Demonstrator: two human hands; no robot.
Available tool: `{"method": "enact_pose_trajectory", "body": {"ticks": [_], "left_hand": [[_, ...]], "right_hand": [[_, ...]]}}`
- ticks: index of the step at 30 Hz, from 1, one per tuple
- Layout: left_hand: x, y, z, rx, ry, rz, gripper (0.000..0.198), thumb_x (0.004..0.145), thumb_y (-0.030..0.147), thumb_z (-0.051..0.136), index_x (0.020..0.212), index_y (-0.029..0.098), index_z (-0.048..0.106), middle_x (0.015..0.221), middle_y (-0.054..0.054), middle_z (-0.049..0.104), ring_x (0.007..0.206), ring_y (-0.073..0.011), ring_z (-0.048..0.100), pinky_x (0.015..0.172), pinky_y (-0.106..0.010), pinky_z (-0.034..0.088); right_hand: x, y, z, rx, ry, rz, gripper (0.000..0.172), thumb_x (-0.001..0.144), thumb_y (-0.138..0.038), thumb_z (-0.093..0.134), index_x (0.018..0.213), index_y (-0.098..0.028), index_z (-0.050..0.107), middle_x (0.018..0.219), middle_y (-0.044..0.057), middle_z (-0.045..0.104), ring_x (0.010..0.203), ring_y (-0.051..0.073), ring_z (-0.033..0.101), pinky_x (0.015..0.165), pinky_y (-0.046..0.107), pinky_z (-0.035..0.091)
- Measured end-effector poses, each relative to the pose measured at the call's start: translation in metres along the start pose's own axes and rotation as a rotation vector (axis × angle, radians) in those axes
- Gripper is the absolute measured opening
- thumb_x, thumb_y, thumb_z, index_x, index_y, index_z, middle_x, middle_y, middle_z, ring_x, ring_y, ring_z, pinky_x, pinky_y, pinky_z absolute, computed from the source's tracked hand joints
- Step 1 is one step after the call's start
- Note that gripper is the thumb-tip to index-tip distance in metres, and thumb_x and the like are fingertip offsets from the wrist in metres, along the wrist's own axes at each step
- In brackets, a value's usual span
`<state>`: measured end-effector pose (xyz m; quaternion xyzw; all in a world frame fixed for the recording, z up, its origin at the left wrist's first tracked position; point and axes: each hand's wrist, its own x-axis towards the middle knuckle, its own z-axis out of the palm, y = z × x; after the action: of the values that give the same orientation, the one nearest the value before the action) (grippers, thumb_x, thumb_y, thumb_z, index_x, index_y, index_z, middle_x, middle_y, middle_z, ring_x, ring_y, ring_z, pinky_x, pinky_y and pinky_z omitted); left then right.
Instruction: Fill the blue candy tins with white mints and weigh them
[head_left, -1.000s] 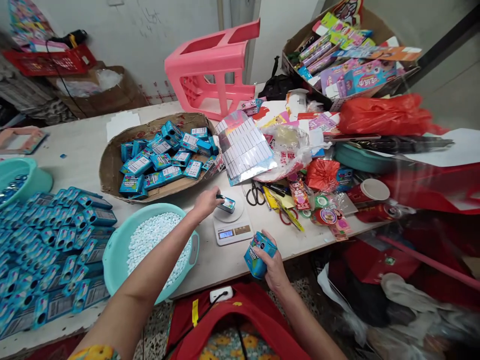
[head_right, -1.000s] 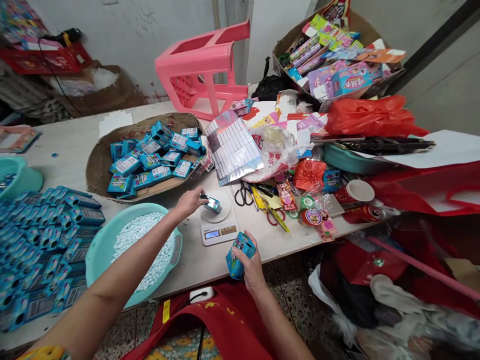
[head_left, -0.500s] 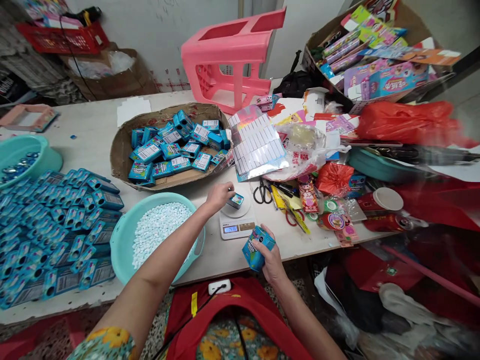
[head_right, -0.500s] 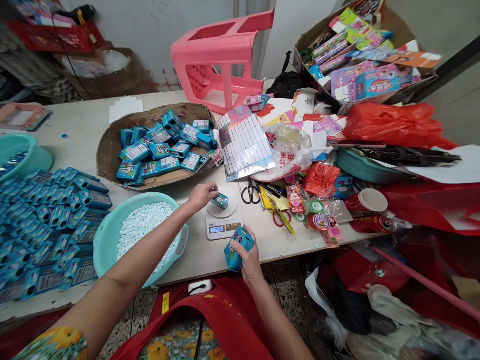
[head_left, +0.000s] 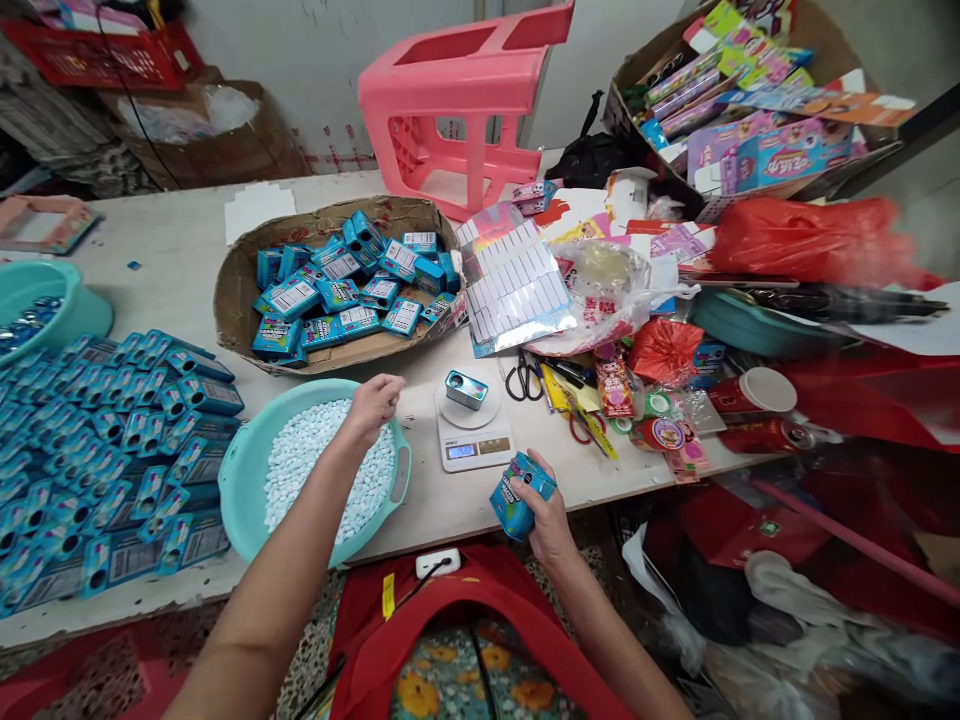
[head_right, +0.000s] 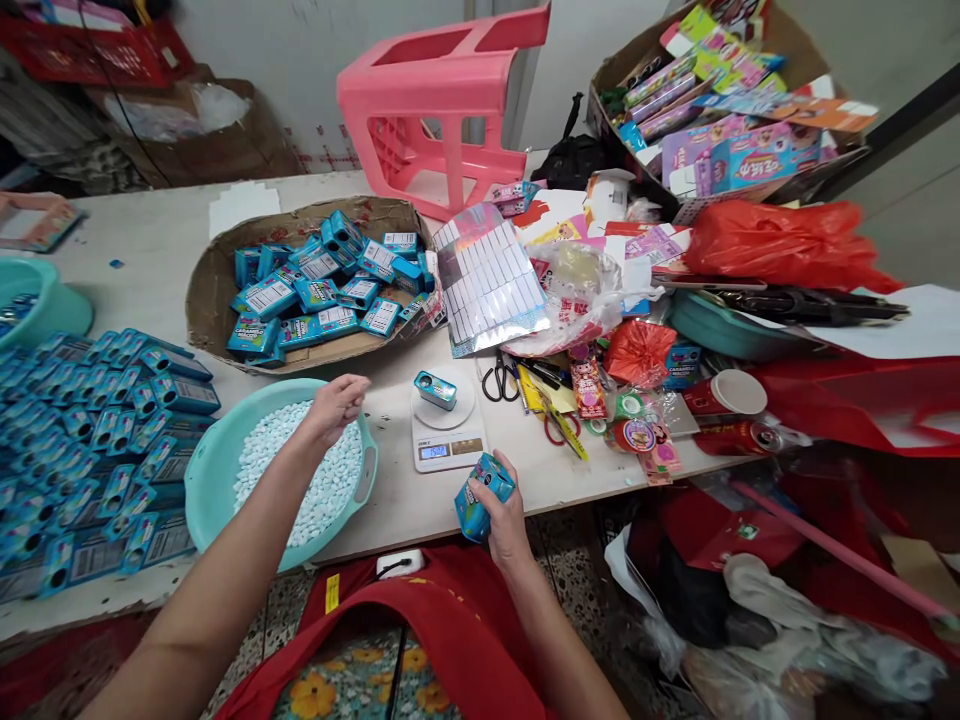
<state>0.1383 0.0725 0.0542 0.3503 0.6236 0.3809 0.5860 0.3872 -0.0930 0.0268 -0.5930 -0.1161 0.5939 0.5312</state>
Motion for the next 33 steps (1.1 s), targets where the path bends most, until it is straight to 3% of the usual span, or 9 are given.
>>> {"method": "enact_pose_trajectory", "body": {"ticks": [3,6,8,11,14,18,26,29,33], "left_hand": [[-0.018,-0.013,-0.042,-0.192,0.127,-0.089,0.014,0.075,0.028,0.063,0.079,0.017,0.055,0.063,0.002,0.048,0.045,-0.0047,0.042,0.036,-0.015,0.03],[-0.03,-0.03,-0.072,-0.326,0.248,-0.176,0.007,0.077,0.013,0.057,0.077,0.018,0.053,0.072,-0.002,0.053,0.06,-0.0091,0.056,0.051,-0.02,0.051],[-0.036,-0.039,-0.082,-0.373,0.287,-0.211,0.015,0.075,0.004,0.055,0.078,0.018,0.054,0.077,-0.003,0.055,0.067,-0.0103,0.059,0.059,-0.021,0.055],[-0.041,-0.043,-0.083,-0.374,0.244,-0.238,0.02,0.073,-0.001,0.055,0.083,0.017,0.058,0.084,-0.007,0.06,0.071,-0.0114,0.062,0.059,-0.02,0.055],[-0.039,-0.035,-0.069,-0.29,0.127,-0.228,0.015,0.073,0.008,0.06,0.086,0.014,0.061,0.082,-0.008,0.063,0.061,-0.01,0.06,0.05,-0.019,0.05],[-0.022,-0.018,-0.034,-0.074,-0.032,-0.151,0.015,0.071,0.022,0.066,0.08,0.012,0.06,0.069,-0.004,0.06,0.05,-0.0075,0.052,0.043,-0.018,0.039],[0.028,0.013,0.051,0.584,-0.235,0.148,0.013,0.064,0.01,0.057,0.074,0.017,0.062,0.067,-0.002,0.058,0.069,-0.0159,0.056,0.06,-0.026,0.041],[0.04,0.022,0.071,0.806,-0.258,0.288,0.016,0.064,0.006,0.055,0.071,0.019,0.062,0.078,-0.004,0.059,0.081,-0.0183,0.053,0.068,-0.027,0.04],[0.046,0.027,0.085,1.023,-0.312,0.402,0.02,0.066,0.006,0.054,0.076,0.02,0.064,0.082,-0.003,0.058,0.082,-0.0189,0.051,0.071,-0.027,0.038]], "right_hand": [[-0.001,0.003,-0.003,-0.007,0.008,0.005,0.078,0.062,-0.034,0.078,0.132,-0.027,0.045,0.106,0.003,0.064,0.088,0.019,0.061,0.079,0.034,0.05],[-0.003,0.005,-0.003,-0.015,0.009,0.016,0.077,0.062,-0.035,0.078,0.132,-0.028,0.045,0.104,0.002,0.065,0.086,0.018,0.061,0.078,0.032,0.049],[-0.004,0.006,-0.001,-0.018,0.004,0.021,0.076,0.063,-0.035,0.078,0.131,-0.028,0.046,0.104,0.001,0.065,0.086,0.018,0.061,0.077,0.032,0.049],[-0.006,0.006,0.002,-0.011,-0.009,0.026,0.077,0.062,-0.034,0.078,0.132,-0.028,0.046,0.103,0.002,0.065,0.086,0.018,0.061,0.076,0.032,0.05],[-0.007,0.005,0.004,0.0,-0.015,0.028,0.077,0.063,-0.033,0.078,0.133,-0.028,0.045,0.103,0.002,0.064,0.086,0.018,0.06,0.077,0.032,0.049],[-0.008,0.003,0.0,0.014,-0.011,0.02,0.075,0.064,-0.033,0.078,0.132,-0.028,0.045,0.103,0.001,0.064,0.087,0.018,0.06,0.077,0.032,0.049],[-0.006,0.003,-0.015,0.046,0.034,0.024,0.079,0.063,-0.033,0.079,0.133,-0.029,0.044,0.105,0.001,0.065,0.089,0.02,0.06,0.079,0.033,0.049],[-0.004,0.002,-0.02,0.058,0.044,0.025,0.078,0.062,-0.034,0.079,0.132,-0.029,0.044,0.105,0.002,0.064,0.088,0.019,0.06,0.077,0.033,0.049],[-0.002,0.001,-0.026,0.065,0.055,0.027,0.075,0.062,-0.034,0.079,0.129,-0.029,0.047,0.105,0.001,0.064,0.087,0.019,0.06,0.076,0.032,0.049]]}}
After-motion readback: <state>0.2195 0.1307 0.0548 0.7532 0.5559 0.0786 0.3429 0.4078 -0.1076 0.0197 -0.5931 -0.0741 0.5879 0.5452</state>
